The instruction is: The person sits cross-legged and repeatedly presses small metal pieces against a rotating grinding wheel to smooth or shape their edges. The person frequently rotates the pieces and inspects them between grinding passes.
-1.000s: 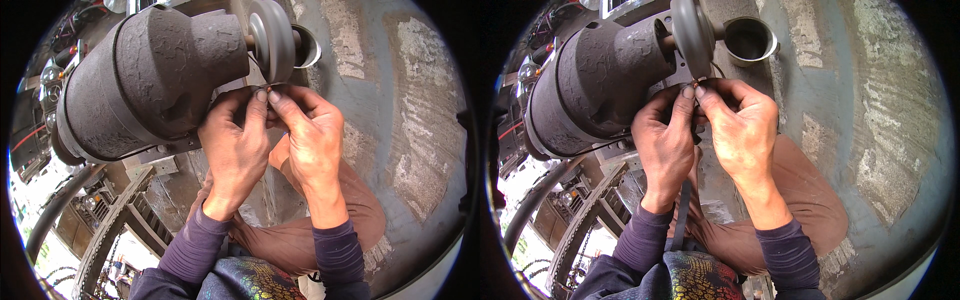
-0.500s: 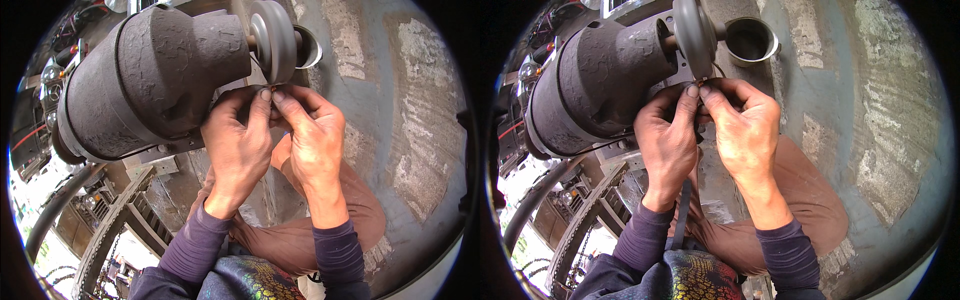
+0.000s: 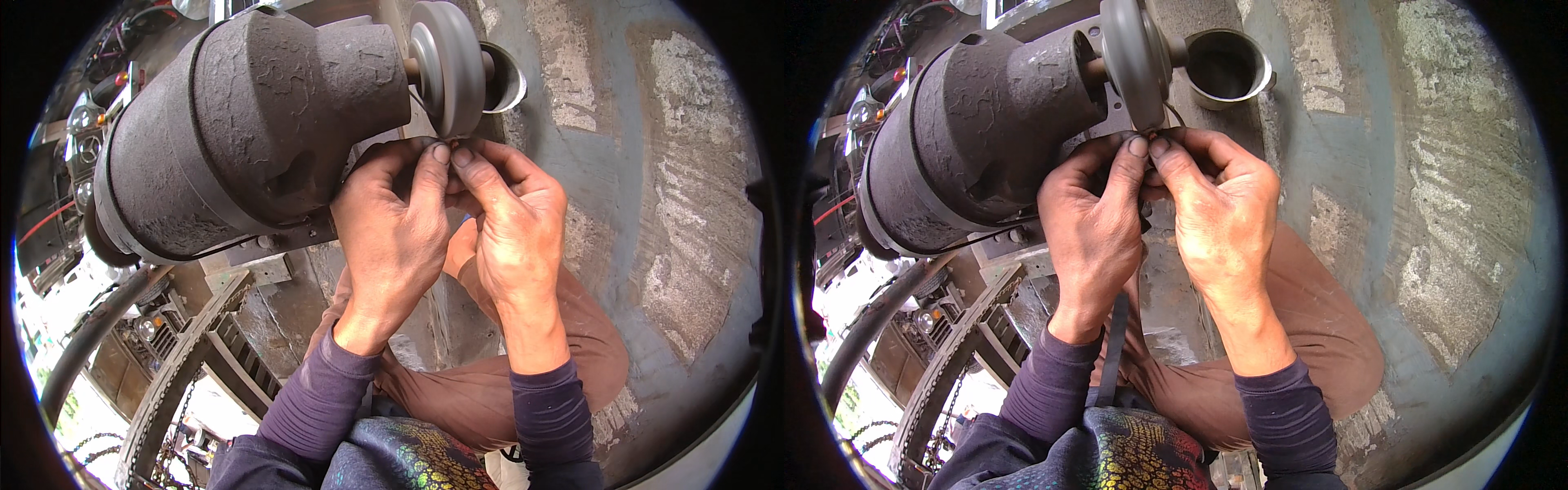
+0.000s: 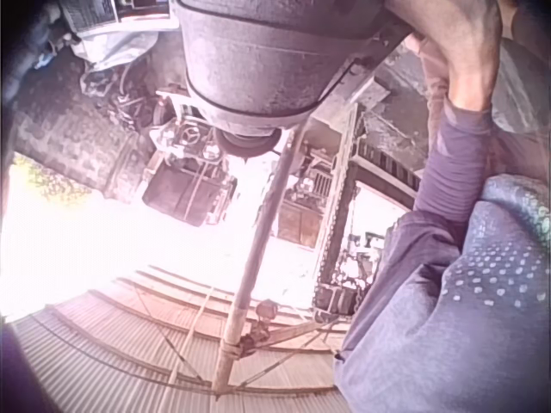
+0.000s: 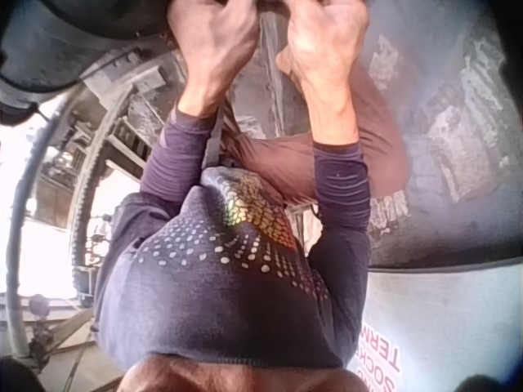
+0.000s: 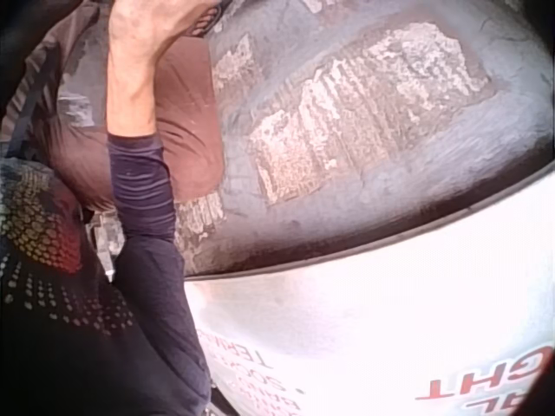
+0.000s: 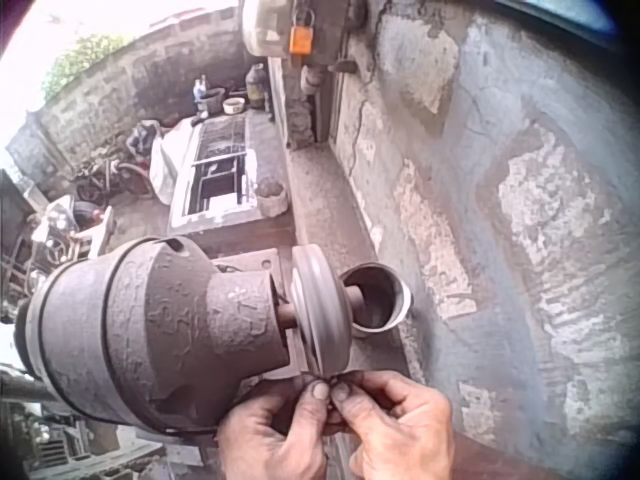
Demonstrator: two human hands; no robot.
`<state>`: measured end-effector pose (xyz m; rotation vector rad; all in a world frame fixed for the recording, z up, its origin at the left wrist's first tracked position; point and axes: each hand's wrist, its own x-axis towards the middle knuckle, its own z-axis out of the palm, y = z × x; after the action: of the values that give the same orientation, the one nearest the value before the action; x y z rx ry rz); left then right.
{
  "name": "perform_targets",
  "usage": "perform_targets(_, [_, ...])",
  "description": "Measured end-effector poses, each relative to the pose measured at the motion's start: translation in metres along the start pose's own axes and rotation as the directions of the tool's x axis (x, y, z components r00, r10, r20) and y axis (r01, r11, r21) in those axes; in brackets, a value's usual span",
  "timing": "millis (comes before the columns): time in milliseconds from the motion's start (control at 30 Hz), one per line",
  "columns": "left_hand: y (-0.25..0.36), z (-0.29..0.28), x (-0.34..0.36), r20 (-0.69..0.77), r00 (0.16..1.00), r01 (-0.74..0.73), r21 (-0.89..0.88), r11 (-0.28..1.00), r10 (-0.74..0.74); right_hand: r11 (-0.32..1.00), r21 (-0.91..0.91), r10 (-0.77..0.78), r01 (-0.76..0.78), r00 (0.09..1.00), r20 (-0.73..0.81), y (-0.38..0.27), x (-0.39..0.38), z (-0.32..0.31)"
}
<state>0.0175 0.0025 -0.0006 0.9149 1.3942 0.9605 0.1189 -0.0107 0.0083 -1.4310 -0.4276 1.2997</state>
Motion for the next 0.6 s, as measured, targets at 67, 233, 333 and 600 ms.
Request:
perform_targets(67, [0.0002,0.0006,0.0007,-0.003,1.0,-0.007,-0.004,1.0,0.007,1.0,-0.005,0.003,-0.003,1.0,-0.006,0.0,-0.0001,-0.0002])
perform_targets(233, [0.0012,0.0007,0.0003,0.009,1.0,0.006,-0.036,0.999,-0.005,1.0,-0.012,0.007,-0.007,1.0,-0.011,-0.0006,-0.0009,-0.0008])
perform_targets(333, [0.0007,0.0004,0.001,0.007,1.0,-0.007,-0.015,1.0,0.007,0.999,-0.025,0.031,-0.03,0.999,0.013,-0.0019,-0.0013,-0.0025])
perform_targets(600, [0.0007,-0.0002,0.0013,0.011,1.0,0.002,0.006,1.0,-0.002,0.999,-0.029,0.045,-0.044,0.999,0.025,-0.0024,-0.0011,-0.0036])
